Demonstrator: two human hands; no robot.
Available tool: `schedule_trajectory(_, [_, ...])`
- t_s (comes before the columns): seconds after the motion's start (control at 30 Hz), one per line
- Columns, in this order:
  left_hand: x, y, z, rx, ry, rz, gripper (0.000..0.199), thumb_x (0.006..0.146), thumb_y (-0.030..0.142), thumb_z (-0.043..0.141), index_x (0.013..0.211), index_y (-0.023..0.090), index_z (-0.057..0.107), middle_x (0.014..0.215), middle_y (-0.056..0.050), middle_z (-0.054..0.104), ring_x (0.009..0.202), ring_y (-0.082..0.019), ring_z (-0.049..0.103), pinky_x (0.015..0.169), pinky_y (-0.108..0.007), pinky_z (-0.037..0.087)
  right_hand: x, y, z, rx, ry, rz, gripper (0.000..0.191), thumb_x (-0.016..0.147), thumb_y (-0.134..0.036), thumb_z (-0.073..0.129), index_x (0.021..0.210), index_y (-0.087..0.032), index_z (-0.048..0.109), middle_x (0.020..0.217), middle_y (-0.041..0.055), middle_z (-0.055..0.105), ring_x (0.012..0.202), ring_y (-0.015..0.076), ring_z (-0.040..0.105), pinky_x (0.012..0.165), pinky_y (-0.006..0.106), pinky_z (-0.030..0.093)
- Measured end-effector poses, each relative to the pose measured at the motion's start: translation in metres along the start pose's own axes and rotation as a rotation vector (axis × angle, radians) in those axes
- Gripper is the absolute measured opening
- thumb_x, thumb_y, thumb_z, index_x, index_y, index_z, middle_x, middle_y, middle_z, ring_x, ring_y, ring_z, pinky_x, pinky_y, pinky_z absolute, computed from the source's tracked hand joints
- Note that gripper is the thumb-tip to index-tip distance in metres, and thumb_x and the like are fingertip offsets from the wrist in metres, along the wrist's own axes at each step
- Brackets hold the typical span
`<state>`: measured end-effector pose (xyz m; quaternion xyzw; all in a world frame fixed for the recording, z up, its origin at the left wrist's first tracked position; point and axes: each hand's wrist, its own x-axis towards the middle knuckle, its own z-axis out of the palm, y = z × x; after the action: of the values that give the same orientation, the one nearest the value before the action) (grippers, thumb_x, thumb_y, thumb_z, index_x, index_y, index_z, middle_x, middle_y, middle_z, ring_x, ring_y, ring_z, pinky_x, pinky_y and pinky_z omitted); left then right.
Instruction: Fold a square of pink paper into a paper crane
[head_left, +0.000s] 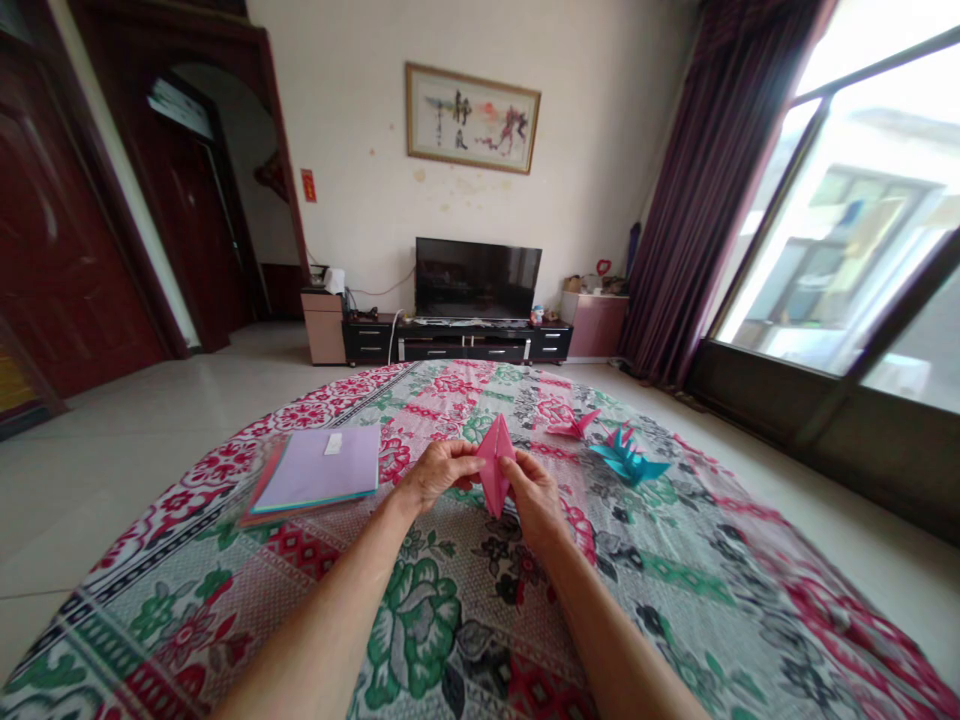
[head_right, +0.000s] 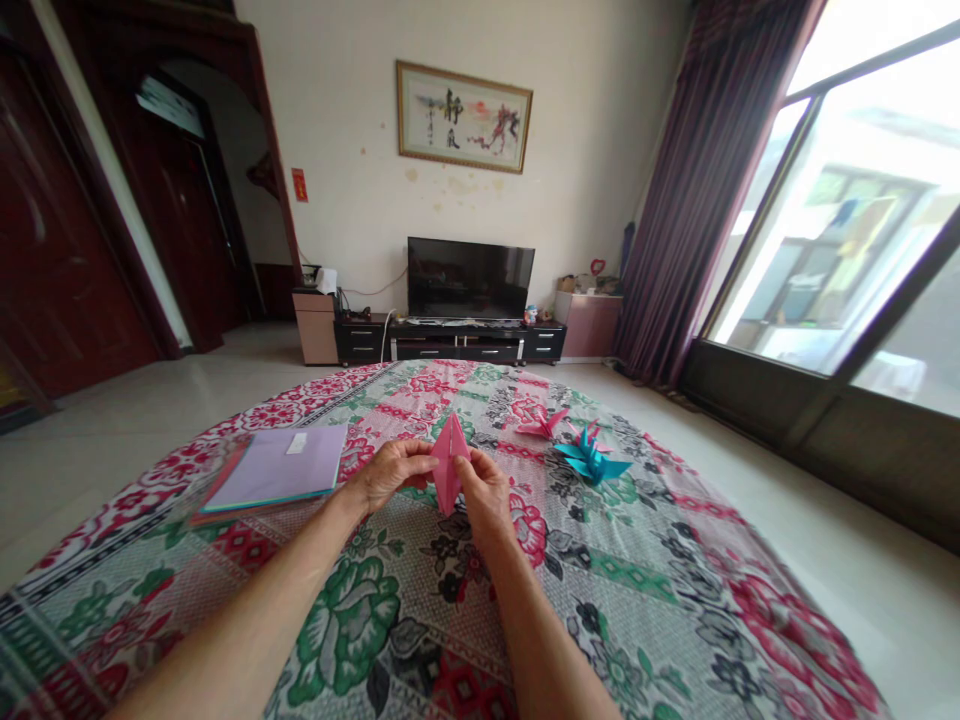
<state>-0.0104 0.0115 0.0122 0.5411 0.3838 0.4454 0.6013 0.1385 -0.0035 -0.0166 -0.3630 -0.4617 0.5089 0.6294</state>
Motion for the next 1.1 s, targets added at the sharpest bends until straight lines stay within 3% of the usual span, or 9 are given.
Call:
schedule_trajectory(0.27, [0.001, 0.001, 0.001, 0.023, 0.07, -0.027, 0.022, 0.058, 0.031, 0.071, 0.069, 0.013, 0.064, 0.057, -0.001, 0.061, 0.05, -0.011, 0.054, 0.049, -0.022, 0.037, -0.004, -0.005, 0.002, 0.036, -0.093, 0.121, 0.032, 0.067, -0.042, 0.065, 0.086, -0.017, 0.066, 0.07, 0.0014, 0.066, 0.057, 0.0139, 0.057, 0.055, 0.026, 0.047])
schedule_trajectory(0.67, [-0.002, 0.002, 0.004, -0.044, 0.01, -0.101, 0.029, 0.059, 0.038, 0.071, 0.071, 0.015, 0.059, 0.058, 0.0, 0.06, 0.052, -0.012, 0.054, 0.052, -0.023, 0.038, -0.007, -0.006, 0.005, 0.051, -0.126, 0.175, 0.029, 0.067, -0.042, 0.066, 0.08, -0.016, 0.067, 0.068, 0.0024, 0.067, 0.054, 0.0149, 0.058, 0.054, 0.027, 0.047])
schedule_trajectory(0.9, [0.001, -0.001, 0.0, -0.07, -0.024, -0.113, 0.034, 0.056, 0.04, 0.074, 0.067, 0.013, 0.056, 0.056, 0.0, 0.06, 0.049, -0.011, 0.054, 0.053, -0.025, 0.042, -0.004, -0.008, -0.009, -0.058, -0.197, 0.238, 0.034, 0.071, -0.048, 0.061, 0.079, -0.016, 0.067, 0.074, 0.0037, 0.066, 0.063, 0.0147, 0.059, 0.056, 0.025, 0.047])
schedule_trajectory(1.1, [0.001, -0.004, -0.001, -0.051, -0.013, -0.118, 0.032, 0.056, 0.037, 0.073, 0.068, 0.012, 0.057, 0.056, 0.001, 0.059, 0.047, -0.01, 0.052, 0.051, -0.023, 0.04, -0.003, -0.015, -0.014, -0.158, -0.153, 0.262, 0.03, 0.065, -0.044, 0.066, 0.07, -0.014, 0.062, 0.062, 0.0005, 0.06, 0.055, 0.0097, 0.053, 0.05, 0.019, 0.043])
